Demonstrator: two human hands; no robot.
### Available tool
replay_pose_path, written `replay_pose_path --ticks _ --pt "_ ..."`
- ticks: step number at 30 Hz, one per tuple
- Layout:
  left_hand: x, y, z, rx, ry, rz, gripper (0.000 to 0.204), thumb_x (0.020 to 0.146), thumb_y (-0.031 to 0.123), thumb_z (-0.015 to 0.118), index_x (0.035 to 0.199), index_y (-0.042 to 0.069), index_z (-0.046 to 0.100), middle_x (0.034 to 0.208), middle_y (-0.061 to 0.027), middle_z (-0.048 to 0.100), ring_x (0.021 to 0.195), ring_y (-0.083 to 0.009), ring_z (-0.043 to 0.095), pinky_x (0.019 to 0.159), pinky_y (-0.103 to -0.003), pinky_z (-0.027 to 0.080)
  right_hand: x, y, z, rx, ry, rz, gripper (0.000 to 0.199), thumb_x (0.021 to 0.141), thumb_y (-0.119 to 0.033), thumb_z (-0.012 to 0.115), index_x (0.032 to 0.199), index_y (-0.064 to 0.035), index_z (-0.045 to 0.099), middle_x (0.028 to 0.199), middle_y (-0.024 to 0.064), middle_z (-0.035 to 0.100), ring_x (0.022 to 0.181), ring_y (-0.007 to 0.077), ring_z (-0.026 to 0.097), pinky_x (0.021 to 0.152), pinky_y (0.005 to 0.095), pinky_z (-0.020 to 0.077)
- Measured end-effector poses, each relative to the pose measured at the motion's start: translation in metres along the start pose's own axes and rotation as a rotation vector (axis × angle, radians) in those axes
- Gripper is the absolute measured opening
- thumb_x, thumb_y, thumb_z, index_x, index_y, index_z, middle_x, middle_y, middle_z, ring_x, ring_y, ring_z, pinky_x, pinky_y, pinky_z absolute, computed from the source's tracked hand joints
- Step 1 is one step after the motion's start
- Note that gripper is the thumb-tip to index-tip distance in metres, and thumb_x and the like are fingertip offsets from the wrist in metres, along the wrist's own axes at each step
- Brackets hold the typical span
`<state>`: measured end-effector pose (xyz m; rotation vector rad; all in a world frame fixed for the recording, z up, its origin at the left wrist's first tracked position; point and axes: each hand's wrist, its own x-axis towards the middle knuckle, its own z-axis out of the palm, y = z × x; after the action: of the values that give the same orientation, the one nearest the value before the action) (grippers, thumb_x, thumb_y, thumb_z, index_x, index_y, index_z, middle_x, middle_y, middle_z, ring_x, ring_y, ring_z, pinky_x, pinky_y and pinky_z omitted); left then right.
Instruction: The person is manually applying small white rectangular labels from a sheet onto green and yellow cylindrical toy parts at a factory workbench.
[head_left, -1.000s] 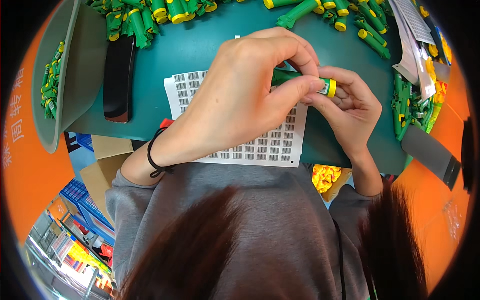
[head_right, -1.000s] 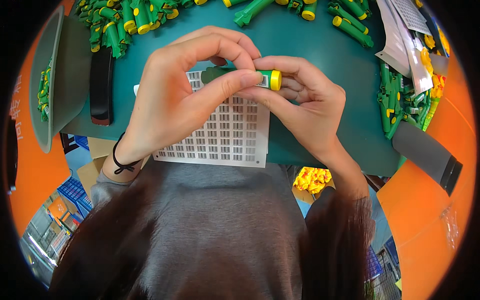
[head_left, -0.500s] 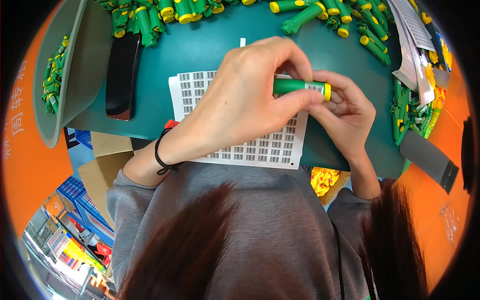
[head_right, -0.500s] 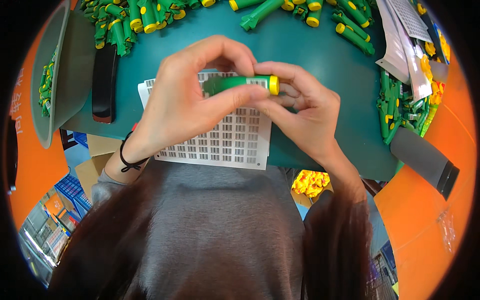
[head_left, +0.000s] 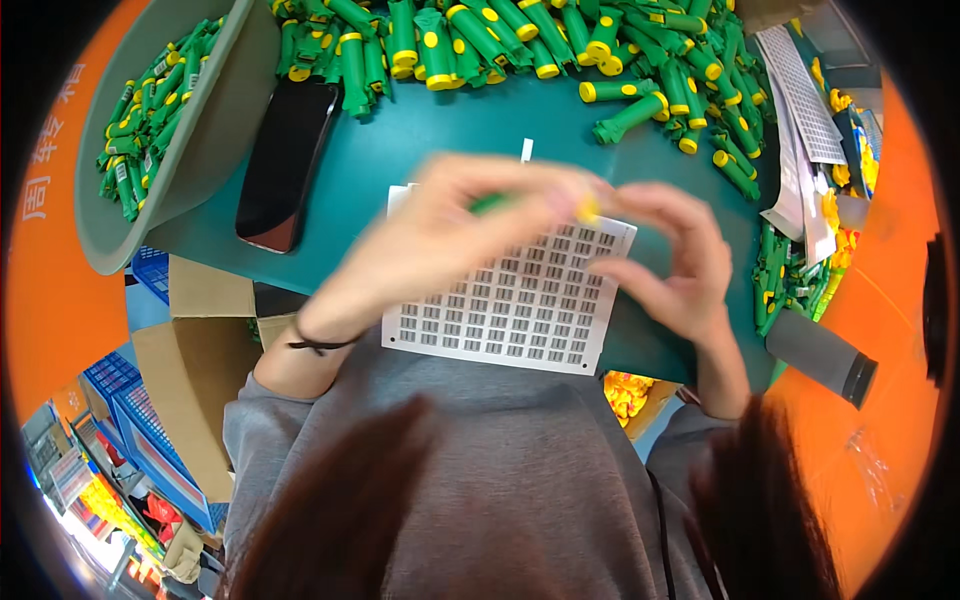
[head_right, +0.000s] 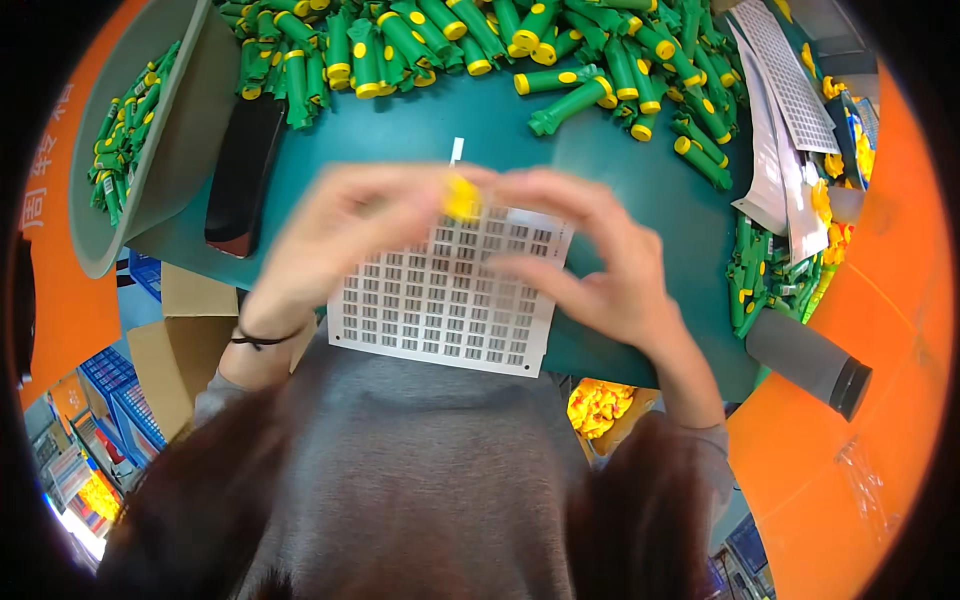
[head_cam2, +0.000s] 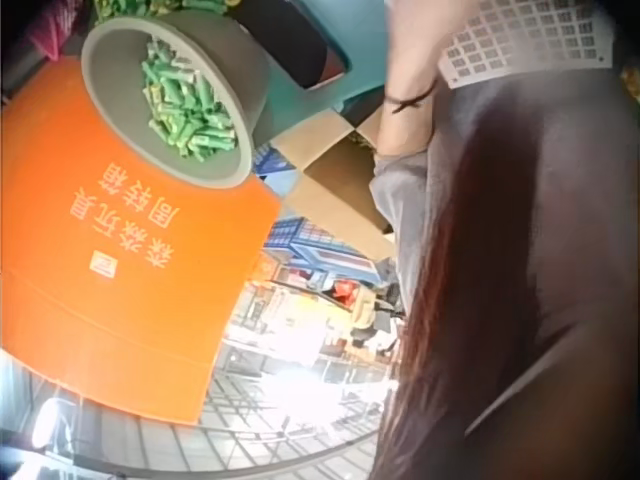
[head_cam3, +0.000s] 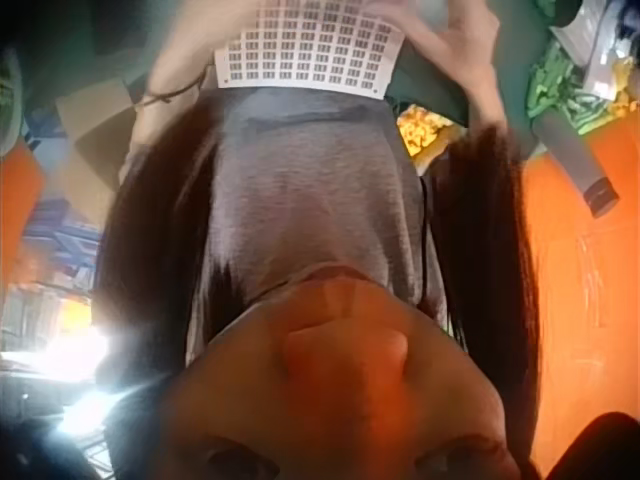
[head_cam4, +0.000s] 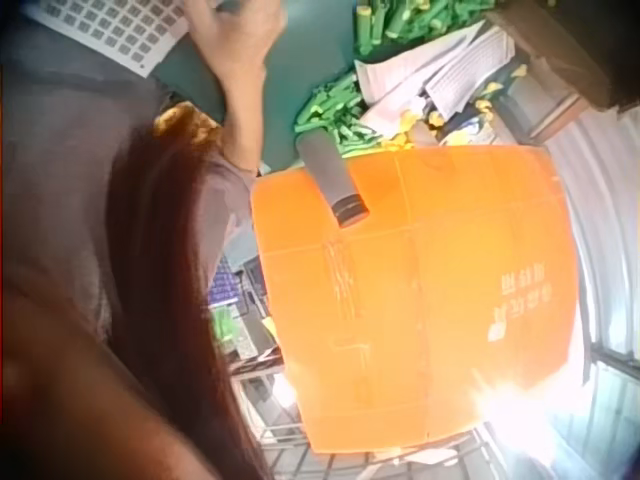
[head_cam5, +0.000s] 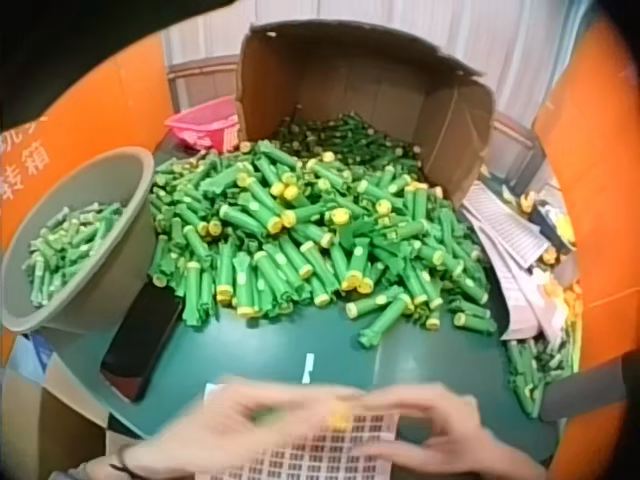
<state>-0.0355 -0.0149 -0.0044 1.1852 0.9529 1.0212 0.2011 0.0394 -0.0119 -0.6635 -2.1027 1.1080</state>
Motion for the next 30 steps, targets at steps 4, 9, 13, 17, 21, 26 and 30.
replay_pose_path --ticks 4,9,13,17,21,26,30 --pt "-0.037 0.049 -0.075 0.284 0.858 0.313 0.035 0.102 0.028 0.052 0.114 0.001 0.071 0.094 -0.0049 0.073 0.077 -0.0035 0.057 0.069 -0.020 0.045 0.044 0.026 -0.043 -0.858 0.017 -0.101 0.039 0.081 -0.006 0.074 0.118 -0.0121 0.067 0.124 0.0057 0.061 0.119 0.0254 0.055 0.097 0.0380 0.0451" --pt "-0.073 0.067 -0.152 0.805 1.477 0.264 0.031 0.100 0.028 0.058 0.112 0.003 0.072 0.102 -0.0080 0.073 0.086 -0.0129 0.065 0.074 -0.026 0.048 0.046 0.066 -0.066 -1.147 -0.067 -0.264 0.033 0.085 -0.006 0.071 0.117 -0.0128 0.068 0.126 0.0061 0.061 0.122 0.0251 0.052 0.097 0.0380 0.0442" --pt "-0.048 0.049 -0.110 1.589 1.060 0.641 0.021 0.090 0.018 0.069 0.108 0.007 0.073 0.103 -0.0084 0.072 0.090 -0.0233 0.066 0.080 -0.031 0.049 0.028 0.047 -0.038 -0.601 0.132 -0.045 0.031 0.091 -0.005 0.066 0.122 -0.0046 0.064 0.116 0.0113 0.065 0.106 0.0219 0.063 0.087 0.0339 0.0515" --pt "0.002 -0.019 0.002 0.978 0.321 0.489 0.026 0.077 0.016 0.081 0.101 0.010 0.075 0.097 -0.0053 0.067 0.092 -0.0232 0.062 0.079 -0.033 0.051 -0.013 0.033 -0.012 0.279 0.253 0.371 0.033 0.097 -0.002 0.057 0.129 0.0050 0.057 0.106 0.0121 0.065 0.092 0.0180 0.065 0.080 0.0290 0.0539" --pt "0.020 -0.058 0.012 1.010 0.220 0.526 0.019 0.077 0.015 0.078 0.096 0.010 0.074 0.094 -0.0024 0.065 0.087 -0.0219 0.059 0.075 -0.034 0.049 -0.041 0.036 0.003 0.430 0.264 0.386 0.035 0.097 0.002 0.056 0.131 0.0053 0.054 0.107 0.0113 0.063 0.088 0.0143 0.063 0.082 0.0275 0.0524" --pt "0.018 -0.067 0.014 1.030 0.203 0.608 0.011 0.080 0.012 0.075 0.090 0.009 0.072 0.093 -0.0003 0.065 0.088 -0.0204 0.059 0.074 -0.034 0.047 -0.043 0.038 0.009 0.534 0.337 0.428 0.034 0.095 0.003 0.059 0.129 0.0047 0.054 0.113 0.0118 0.062 0.091 0.0141 0.064 0.086 0.0279 0.0516" --pt "0.014 -0.056 0.020 0.925 0.186 0.652 0.010 0.080 0.012 0.076 0.087 0.008 0.069 0.095 -0.0034 0.066 0.093 -0.0224 0.060 0.077 -0.033 0.048 -0.041 0.041 0.012 0.473 0.347 0.416 0.033 0.093 0.005 0.061 0.126 0.0054 0.054 0.116 0.0124 0.061 0.098 0.0167 0.064 0.091 0.0300 0.0517"
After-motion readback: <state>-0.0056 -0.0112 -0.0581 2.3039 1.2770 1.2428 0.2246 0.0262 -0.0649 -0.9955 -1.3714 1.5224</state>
